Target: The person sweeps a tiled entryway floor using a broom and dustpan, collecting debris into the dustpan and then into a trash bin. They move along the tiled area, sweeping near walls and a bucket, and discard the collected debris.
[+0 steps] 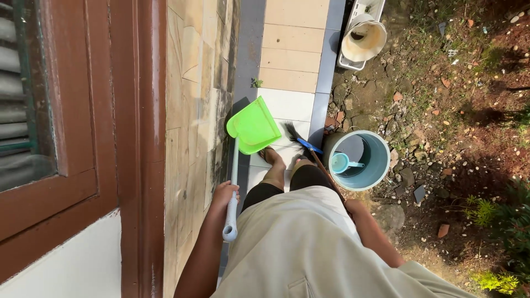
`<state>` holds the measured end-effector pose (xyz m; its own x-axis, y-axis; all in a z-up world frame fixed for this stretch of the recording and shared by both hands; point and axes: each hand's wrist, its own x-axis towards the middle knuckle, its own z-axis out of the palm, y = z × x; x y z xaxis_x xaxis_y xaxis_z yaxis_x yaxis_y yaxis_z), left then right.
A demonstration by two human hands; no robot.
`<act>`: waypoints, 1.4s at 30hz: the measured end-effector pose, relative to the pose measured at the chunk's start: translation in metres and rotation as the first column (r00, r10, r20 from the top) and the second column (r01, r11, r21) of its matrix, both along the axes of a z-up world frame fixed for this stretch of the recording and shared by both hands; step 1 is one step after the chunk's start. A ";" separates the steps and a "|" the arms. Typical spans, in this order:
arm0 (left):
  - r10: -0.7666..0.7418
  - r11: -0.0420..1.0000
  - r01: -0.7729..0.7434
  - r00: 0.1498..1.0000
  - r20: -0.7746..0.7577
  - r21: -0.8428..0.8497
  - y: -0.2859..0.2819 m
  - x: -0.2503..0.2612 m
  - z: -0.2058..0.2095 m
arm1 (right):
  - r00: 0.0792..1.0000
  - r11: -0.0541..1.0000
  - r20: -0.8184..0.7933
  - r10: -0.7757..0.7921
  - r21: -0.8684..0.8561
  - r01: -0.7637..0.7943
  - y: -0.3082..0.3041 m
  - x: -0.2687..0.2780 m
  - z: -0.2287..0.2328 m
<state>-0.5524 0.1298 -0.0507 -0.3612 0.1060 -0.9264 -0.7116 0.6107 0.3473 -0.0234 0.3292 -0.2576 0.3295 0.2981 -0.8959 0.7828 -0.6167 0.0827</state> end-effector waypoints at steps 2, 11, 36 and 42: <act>-0.042 0.999 0.042 0.999 -0.011 -0.010 -0.002 0.003 0.000 | 1.000 1.000 0.019 -0.013 0.015 0.012 0.003 -0.013 0.033; -0.005 0.998 0.004 1.000 -0.023 -0.058 0.019 0.008 0.004 | 0.248 0.233 0.069 0.966 0.177 -0.956 0.163 -0.189 0.110; 0.856 0.507 -0.858 0.490 0.166 -0.084 0.213 0.031 -0.090 | 0.256 0.172 0.574 0.778 0.197 -0.965 0.793 -0.404 0.178; 0.892 0.450 -0.881 0.433 0.132 -0.147 0.216 0.025 -0.109 | -0.095 -0.136 0.442 0.892 0.062 -0.989 0.682 -0.520 0.155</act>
